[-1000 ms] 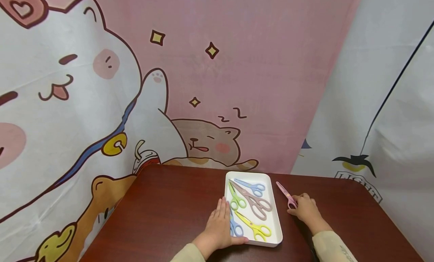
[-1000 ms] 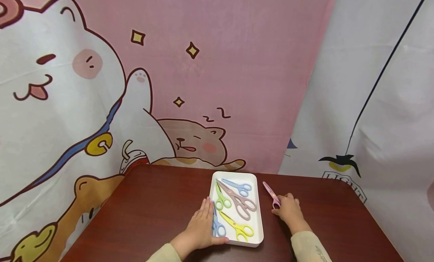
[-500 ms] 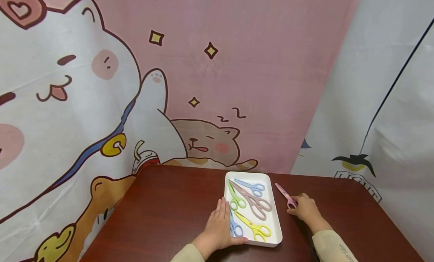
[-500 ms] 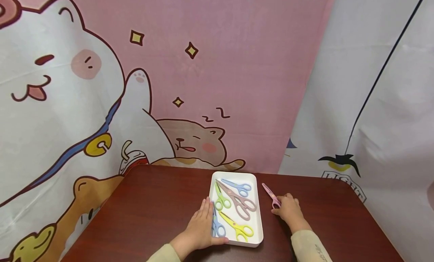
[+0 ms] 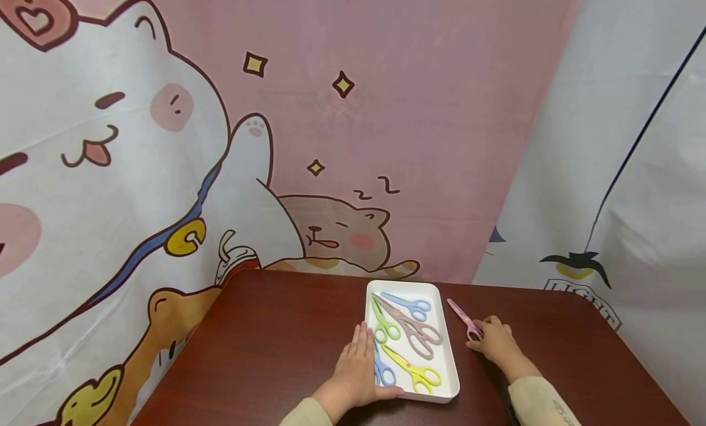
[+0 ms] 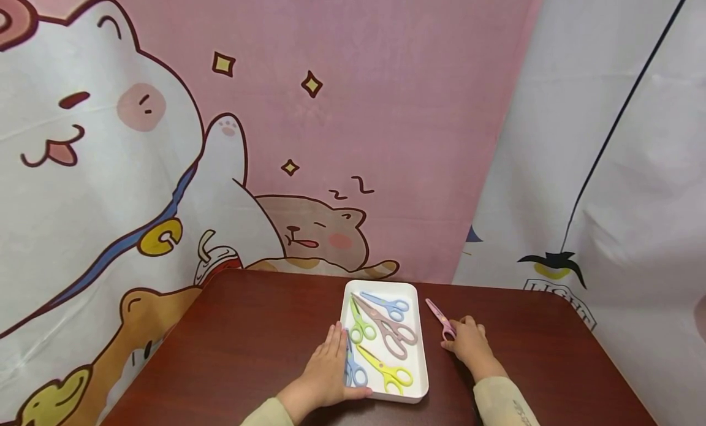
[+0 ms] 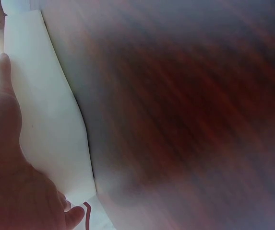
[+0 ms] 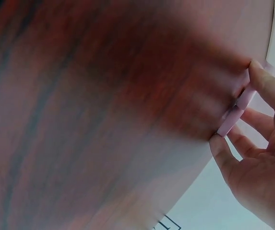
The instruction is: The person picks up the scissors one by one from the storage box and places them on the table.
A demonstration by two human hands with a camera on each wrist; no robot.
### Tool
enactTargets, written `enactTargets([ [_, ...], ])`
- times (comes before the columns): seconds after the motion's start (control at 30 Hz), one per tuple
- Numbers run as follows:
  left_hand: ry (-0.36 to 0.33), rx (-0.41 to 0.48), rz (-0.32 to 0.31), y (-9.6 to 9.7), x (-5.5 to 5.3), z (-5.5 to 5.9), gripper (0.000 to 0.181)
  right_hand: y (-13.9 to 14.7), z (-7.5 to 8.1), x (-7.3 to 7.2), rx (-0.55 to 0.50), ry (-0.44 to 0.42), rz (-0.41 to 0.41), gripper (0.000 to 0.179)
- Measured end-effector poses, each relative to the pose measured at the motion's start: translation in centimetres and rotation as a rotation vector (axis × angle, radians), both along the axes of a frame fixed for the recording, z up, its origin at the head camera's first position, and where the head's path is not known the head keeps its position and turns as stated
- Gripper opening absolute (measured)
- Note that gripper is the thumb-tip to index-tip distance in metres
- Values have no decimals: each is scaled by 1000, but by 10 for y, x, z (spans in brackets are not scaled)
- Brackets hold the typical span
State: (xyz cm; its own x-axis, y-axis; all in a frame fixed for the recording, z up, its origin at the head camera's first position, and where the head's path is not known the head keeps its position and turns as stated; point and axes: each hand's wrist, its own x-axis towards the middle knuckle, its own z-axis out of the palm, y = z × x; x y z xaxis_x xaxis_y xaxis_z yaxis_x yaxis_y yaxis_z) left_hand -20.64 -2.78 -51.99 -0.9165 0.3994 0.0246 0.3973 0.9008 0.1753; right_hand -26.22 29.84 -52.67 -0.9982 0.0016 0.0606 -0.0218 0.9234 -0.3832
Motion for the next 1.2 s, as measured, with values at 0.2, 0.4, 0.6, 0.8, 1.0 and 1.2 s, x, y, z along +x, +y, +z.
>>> enactTargets([
  [0.2,11,12,0,0,0,-3,131,-1,2,1,4,-8,-4,60],
  [0.4,28,11,-4,-1,-2,-8,131,-2,2,2,1,-6,-7,65],
  [0.6,23,25,-9,-2,-3,-5,131,-2,2,2,0,-7,-10,67],
  [0.8,32,-5,2,-1,-5,-11,132,-3,2,2,6,-10,-8,69],
  [1.0,30,2,3,-1,-5,-12,131,-5,2,3,17,6,-15,70],
  [1.2,20,-5,6,0,-6,-13,133,-5,1,4,6,49,-39,71],
])
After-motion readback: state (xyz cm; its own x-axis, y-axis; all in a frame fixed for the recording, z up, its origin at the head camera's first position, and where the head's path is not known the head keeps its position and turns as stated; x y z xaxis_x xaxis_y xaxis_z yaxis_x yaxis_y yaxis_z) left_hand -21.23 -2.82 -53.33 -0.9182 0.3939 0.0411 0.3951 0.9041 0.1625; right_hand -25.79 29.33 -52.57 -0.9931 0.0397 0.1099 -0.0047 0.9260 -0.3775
